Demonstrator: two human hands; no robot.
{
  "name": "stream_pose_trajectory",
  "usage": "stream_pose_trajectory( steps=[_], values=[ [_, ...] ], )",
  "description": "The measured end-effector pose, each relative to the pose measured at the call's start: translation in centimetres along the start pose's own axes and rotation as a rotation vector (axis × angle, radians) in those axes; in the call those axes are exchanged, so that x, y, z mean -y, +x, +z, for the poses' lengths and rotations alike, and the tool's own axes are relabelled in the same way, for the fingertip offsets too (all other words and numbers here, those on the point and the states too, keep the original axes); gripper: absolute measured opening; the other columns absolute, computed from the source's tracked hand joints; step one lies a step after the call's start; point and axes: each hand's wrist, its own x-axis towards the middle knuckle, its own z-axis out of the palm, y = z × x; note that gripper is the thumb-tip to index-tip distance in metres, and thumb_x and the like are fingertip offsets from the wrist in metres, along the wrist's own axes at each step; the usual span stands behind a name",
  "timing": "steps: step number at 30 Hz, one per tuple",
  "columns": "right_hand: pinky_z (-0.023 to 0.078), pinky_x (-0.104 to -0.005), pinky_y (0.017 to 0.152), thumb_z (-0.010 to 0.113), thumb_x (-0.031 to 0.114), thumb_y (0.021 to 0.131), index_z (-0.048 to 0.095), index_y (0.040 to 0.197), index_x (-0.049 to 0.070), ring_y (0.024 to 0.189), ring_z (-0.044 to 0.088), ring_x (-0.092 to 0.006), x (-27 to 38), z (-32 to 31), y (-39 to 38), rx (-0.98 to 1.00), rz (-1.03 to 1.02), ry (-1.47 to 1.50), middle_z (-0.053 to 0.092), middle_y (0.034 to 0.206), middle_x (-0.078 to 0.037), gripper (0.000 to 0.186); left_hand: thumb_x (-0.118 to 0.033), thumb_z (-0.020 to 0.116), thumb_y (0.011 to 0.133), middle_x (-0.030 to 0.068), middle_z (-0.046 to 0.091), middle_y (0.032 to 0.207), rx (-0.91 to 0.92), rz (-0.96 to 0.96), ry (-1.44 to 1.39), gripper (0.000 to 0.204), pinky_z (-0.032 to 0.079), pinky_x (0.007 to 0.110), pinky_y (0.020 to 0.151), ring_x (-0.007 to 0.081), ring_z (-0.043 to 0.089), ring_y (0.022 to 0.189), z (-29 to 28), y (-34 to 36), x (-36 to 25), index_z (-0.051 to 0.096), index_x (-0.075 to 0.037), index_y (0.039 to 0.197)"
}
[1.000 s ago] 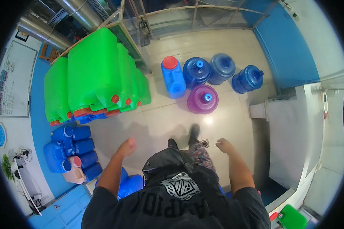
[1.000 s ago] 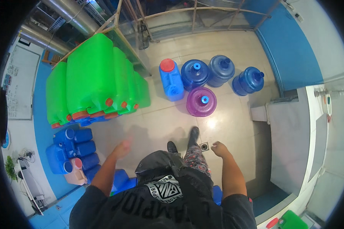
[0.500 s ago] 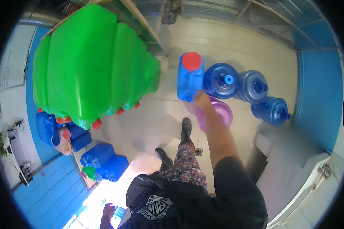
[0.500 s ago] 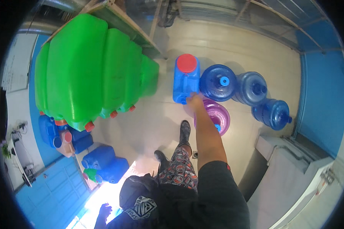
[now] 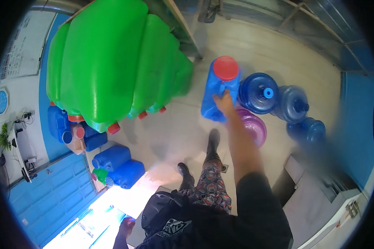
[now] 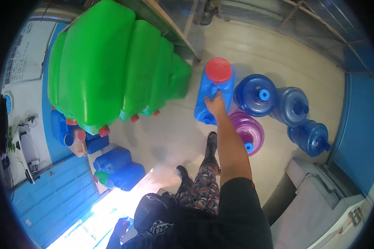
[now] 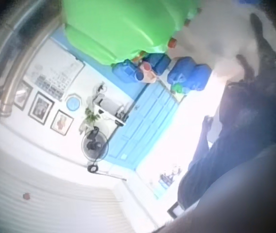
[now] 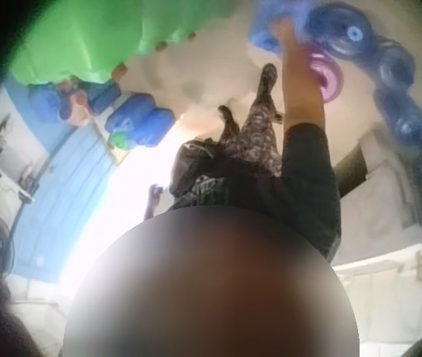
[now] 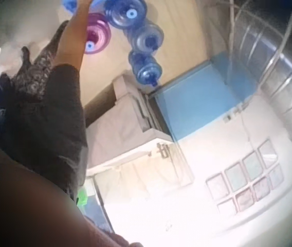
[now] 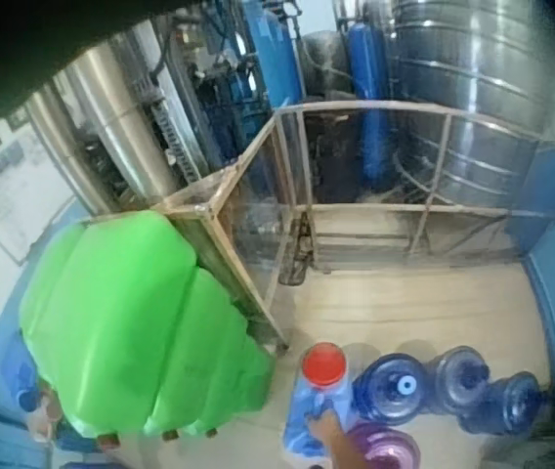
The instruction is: The person fills several large plastic jerrycans with water from a tap. They wipe the containers with a cloth, apply labels to the sides, and use a heat gun to seal the labels. The person handles blue and green containers, placing them on a counter and moving them around the workspace.
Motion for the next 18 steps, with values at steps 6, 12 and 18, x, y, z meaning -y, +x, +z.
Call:
stream_pose_trajectory(
  steps=[6, 12, 18],
  values=[
    [0.051, -0.0378, 0.088, 0.07, 0.02, 0.09, 0.052, 0.131, -0.002, 0.097, 0.064, -0.0233, 8.7, -16.5, -21.3, 0.189, -0.284, 0.432, 0.066, 0.11, -0.014, 0.051, -0.029, 0.067, 0.095, 0.0185, 0.068, 0.114, -0.041, 0.684, 0.285, 0.041, 0.052, 0.04, 0.092, 0.0321, 0.068, 0.106, 0.5, 5.9, -14.0, 0.056, -0.003, 0.126],
    [0.052, -0.0353, 0.083, 0.074, 0.019, 0.087, 0.06, 0.122, 0.007, 0.093, 0.066, -0.0224, 10.1, -30.7, -43.5, -0.234, -0.075, 0.017, 0.069, 0.104, -0.01, 0.04, -0.021, 0.064, 0.098, 0.0071, 0.067, 0.113, 0.113, 1.252, 0.194, 0.032, 0.051, 0.033, 0.088, 0.0155, 0.063, 0.098, -0.3, 2.9, -34.9, 0.057, -0.005, 0.125],
    [0.039, -0.0521, 0.106, 0.071, 0.018, 0.079, 0.067, 0.104, 0.019, 0.103, 0.06, -0.0295, 14.7, -40.5, -59.5, -0.552, -0.577, -0.947, 0.067, 0.1, -0.006, 0.025, -0.036, 0.053, 0.104, 0.011, 0.061, 0.126, 0.661, 1.693, -0.111, 0.047, 0.048, 0.031, 0.096, 0.0175, 0.06, 0.11, 7.8, -18.1, -49.9, 0.051, -0.002, 0.136]
  ],
)
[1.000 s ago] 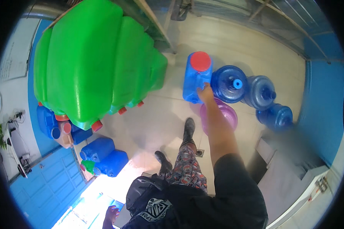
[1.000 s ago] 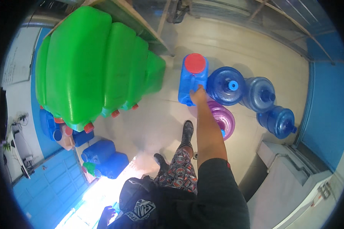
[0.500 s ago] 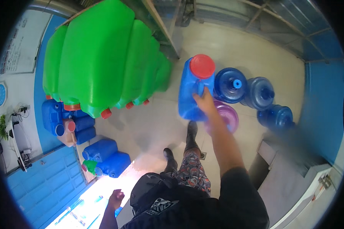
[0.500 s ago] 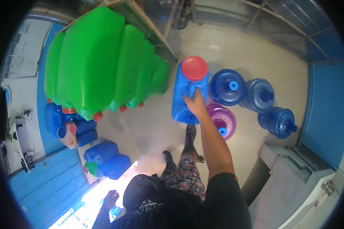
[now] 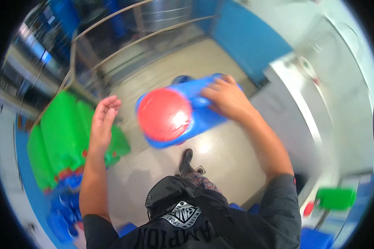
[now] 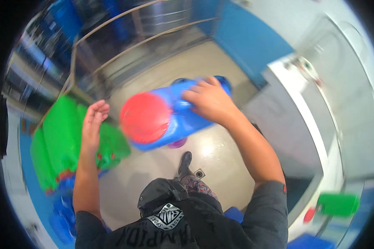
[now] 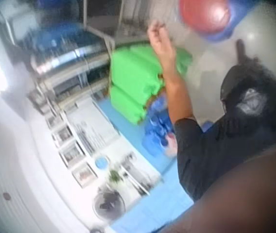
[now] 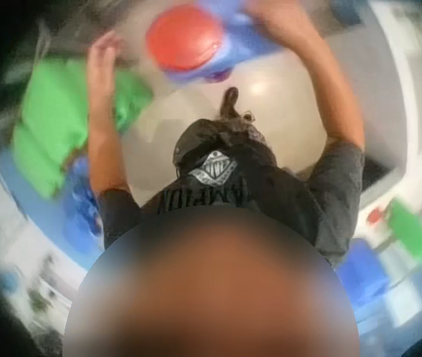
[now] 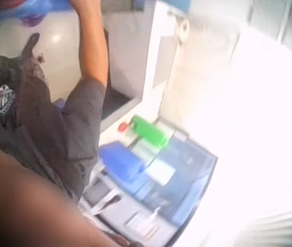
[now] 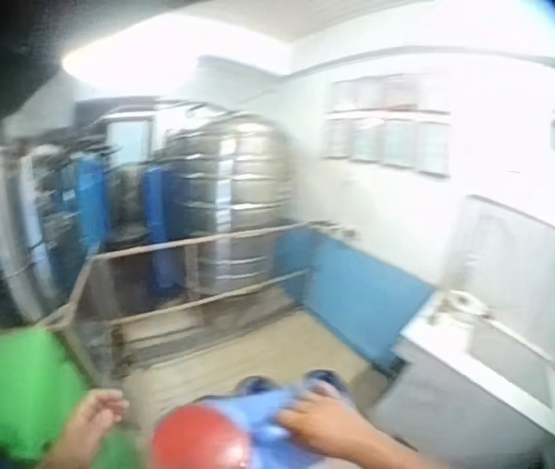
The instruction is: The person fills several large plastic jerrycans with water from a tap. They wipe the containers with a cloth, apply labels to the sides, and use a heat gun to seal the labels. The person handles blue and green containers, placing them on a counter and moving them around the workspace.
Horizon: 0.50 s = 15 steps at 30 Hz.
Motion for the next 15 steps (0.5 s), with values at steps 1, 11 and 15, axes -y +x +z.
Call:
stream_pose_trajectory(
  steps=[1, 11, 15],
  values=[
    [0.035, -0.0523, 0.109, 0.069, 0.017, 0.078, 0.066, 0.101, 0.021, 0.108, 0.058, -0.0265, 0.2, -2.1, -0.6, -0.092, -0.093, -0.148, 0.065, 0.1, -0.006, 0.024, -0.04, 0.05, 0.105, 0.0118, 0.06, 0.129, 0.138, 0.116, -0.005, 0.051, 0.048, 0.032, 0.097, 0.0188, 0.06, 0.112, 3.0, 2.3, -1.6, 0.049, -0.002, 0.138],
    [0.053, -0.0412, 0.092, 0.064, 0.016, 0.09, 0.066, 0.121, 0.012, 0.109, 0.066, -0.0339, -0.6, -19.6, -21.7, -0.423, 0.671, 0.186, 0.068, 0.117, -0.016, 0.031, -0.028, 0.054, 0.105, 0.0137, 0.055, 0.138, 0.99, 0.05, -1.028, 0.035, 0.047, 0.047, 0.107, 0.0315, 0.054, 0.13, 38.8, -0.6, -12.8, 0.047, -0.013, 0.136],
    [0.052, -0.0425, 0.081, 0.056, 0.034, 0.101, 0.063, 0.114, 0.0, 0.092, 0.068, -0.0349, -2.2, -21.3, -43.1, -0.547, 1.225, -0.072, 0.069, 0.107, -0.02, 0.037, -0.004, 0.057, 0.101, 0.0113, 0.06, 0.121, 1.068, 0.25, -1.021, 0.03, 0.047, 0.045, 0.106, 0.0283, 0.057, 0.123, 52.6, -7.0, -15.1, 0.043, -0.012, 0.126]
  ],
)
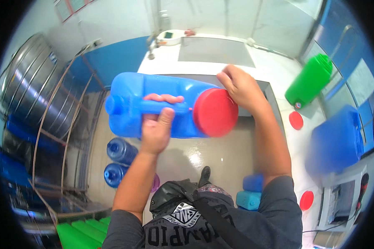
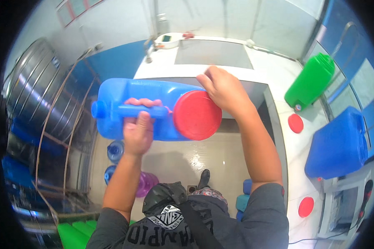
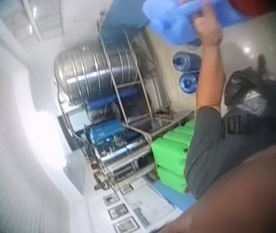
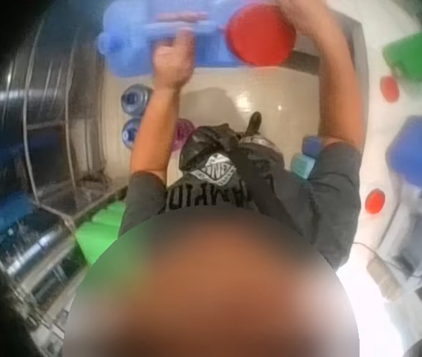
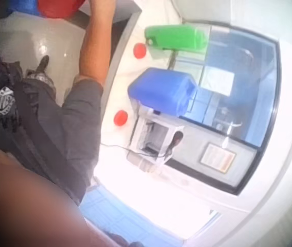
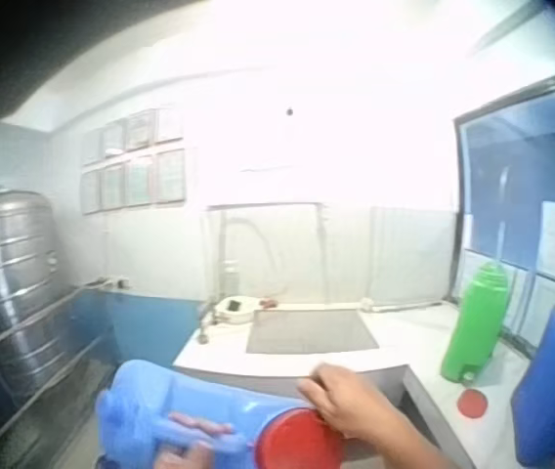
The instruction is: The person fills several large plastic jerrycans with water from a tap. They wipe the containers with a cloth, apply labels to the sides, and use a heat gun to seal the labels. The person handles blue and green containers, placing them on a counter and moving them around the workspace.
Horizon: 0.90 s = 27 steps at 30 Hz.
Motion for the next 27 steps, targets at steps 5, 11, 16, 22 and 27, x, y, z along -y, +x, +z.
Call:
stream_pose_trajectory(
  steps=[5, 11, 16, 22, 27],
  values=[
    [0.054, -0.0403, 0.074, 0.03, 0.075, 0.096, 0.056, 0.129, 0.004, 0.084, 0.069, -0.0264, -15.3, 0.2, -7.9, 0.339, 0.661, 0.635, 0.067, 0.112, -0.015, 0.082, 0.001, 0.062, 0.096, 0.0129, 0.061, 0.118, 0.251, -0.008, 0.392, 0.03, 0.046, 0.046, 0.106, 0.0277, 0.059, 0.119, 8.6, 2.6, 11.0, 0.043, -0.009, 0.118],
    [0.051, -0.0399, 0.093, 0.053, 0.062, 0.092, 0.043, 0.143, 0.008, 0.122, 0.054, -0.0269, -20.4, -0.2, -7.2, 0.168, 0.783, 0.865, 0.052, 0.136, -0.016, 0.075, 0.002, 0.066, 0.093, 0.0133, 0.064, 0.109, 0.535, 0.111, 0.688, 0.031, 0.046, 0.044, 0.105, 0.0269, 0.064, 0.11, 13.2, 7.0, 17.3, 0.044, -0.004, 0.114],
    [0.04, -0.0438, 0.108, 0.068, 0.046, 0.089, 0.046, 0.141, 0.008, 0.13, 0.047, -0.0296, -25.1, -0.1, -8.0, -0.427, 0.636, 0.84, 0.047, 0.137, -0.017, 0.068, 0.001, 0.066, 0.094, 0.0129, 0.064, 0.108, 0.664, 0.141, 0.612, 0.029, 0.047, 0.043, 0.104, 0.0266, 0.064, 0.11, 15.1, 11.9, 21.0, 0.045, -0.004, 0.112],
    [0.036, -0.0432, 0.113, 0.08, 0.045, 0.082, 0.028, 0.153, 0.01, 0.138, 0.04, -0.034, -26.8, 0.5, -7.2, -0.407, 0.549, 0.646, 0.038, 0.149, -0.022, 0.095, -0.001, 0.065, 0.095, 0.0128, 0.064, 0.107, 0.81, 0.13, 0.489, 0.026, 0.048, 0.041, 0.1, 0.0273, 0.065, 0.108, 15.0, 16.4, 24.0, 0.046, -0.003, 0.113],
    [0.035, -0.0457, 0.114, 0.08, 0.042, 0.081, 0.018, 0.156, 0.009, 0.14, 0.037, -0.0333, -25.3, 3.1, -6.3, -0.818, 0.677, 1.047, 0.032, 0.152, -0.018, 0.103, -0.004, 0.062, 0.097, 0.011, 0.064, 0.107, 1.021, 0.213, 0.671, 0.022, 0.048, 0.038, 0.098, 0.0259, 0.064, 0.105, 15.3, 20.7, 23.8, 0.048, -0.003, 0.114]
  ],
)
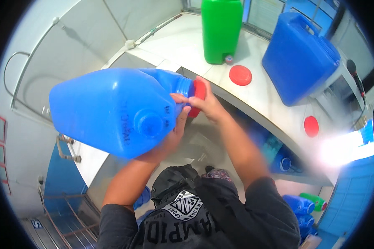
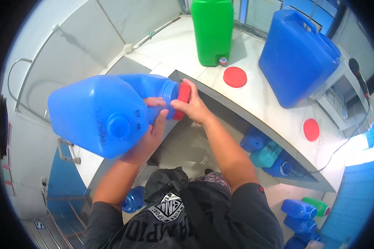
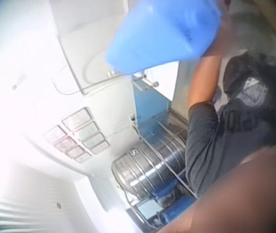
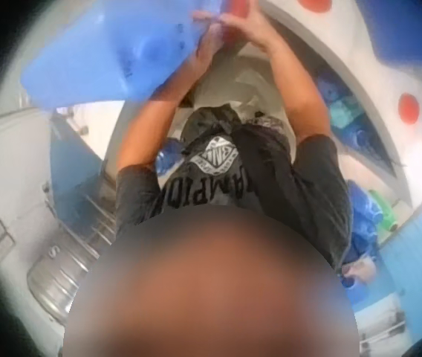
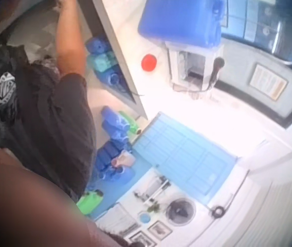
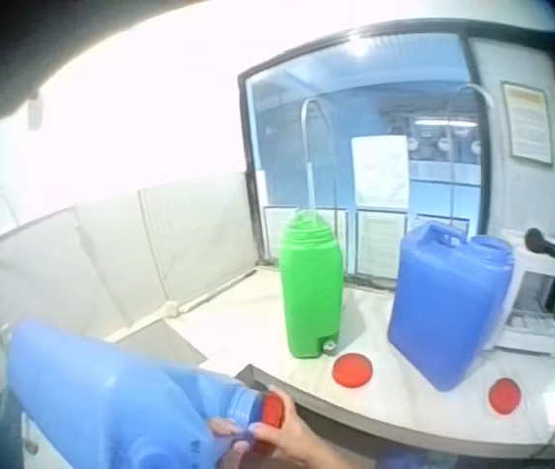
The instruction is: The person fills several large plastic jerrycans with water from a tap. They wipe the containers with a cloth, apply labels to the sides, and use a heat gun to seal the labels. The person handles blue and green containers, placing them on a counter and moving them around the workspace.
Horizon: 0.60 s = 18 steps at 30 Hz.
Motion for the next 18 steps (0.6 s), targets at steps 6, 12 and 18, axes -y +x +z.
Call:
stream_pose_trajectory(
  steps=[6, 12, 18],
  values=[
    [0.045, -0.0541, 0.106, 0.074, 0.044, 0.086, 0.045, 0.138, 0.012, 0.124, 0.056, -0.0302, -1.7, -0.5, -1.2, -0.086, 0.117, 0.614, 0.056, 0.133, -0.013, 0.068, -0.006, 0.064, 0.097, 0.0079, 0.063, 0.105, -0.069, 0.102, -0.353, 0.021, 0.048, 0.035, 0.096, 0.0215, 0.062, 0.106, 0.6, 1.9, 6.1, 0.051, -0.003, 0.114],
    [0.045, -0.0519, 0.107, 0.075, 0.042, 0.086, 0.05, 0.133, 0.012, 0.122, 0.057, -0.0304, -5.3, -3.3, -3.5, -0.199, 0.012, 0.815, 0.058, 0.131, -0.011, 0.061, -0.009, 0.065, 0.096, 0.0085, 0.064, 0.106, 0.084, 0.254, -0.235, 0.021, 0.048, 0.035, 0.094, 0.0225, 0.063, 0.103, 2.0, 2.8, 6.6, 0.054, -0.004, 0.113],
    [0.041, -0.0446, 0.108, 0.079, 0.033, 0.083, 0.025, 0.156, 0.008, 0.126, 0.052, -0.027, -6.9, -8.7, -8.9, -0.582, 0.002, 0.205, 0.049, 0.142, -0.011, 0.094, -0.02, 0.071, 0.091, 0.0059, 0.069, 0.098, 0.102, 0.353, -0.093, 0.013, 0.05, 0.04, 0.084, 0.027, 0.064, 0.092, 4.0, 3.7, 7.2, 0.069, -0.012, 0.101]
  ],
)
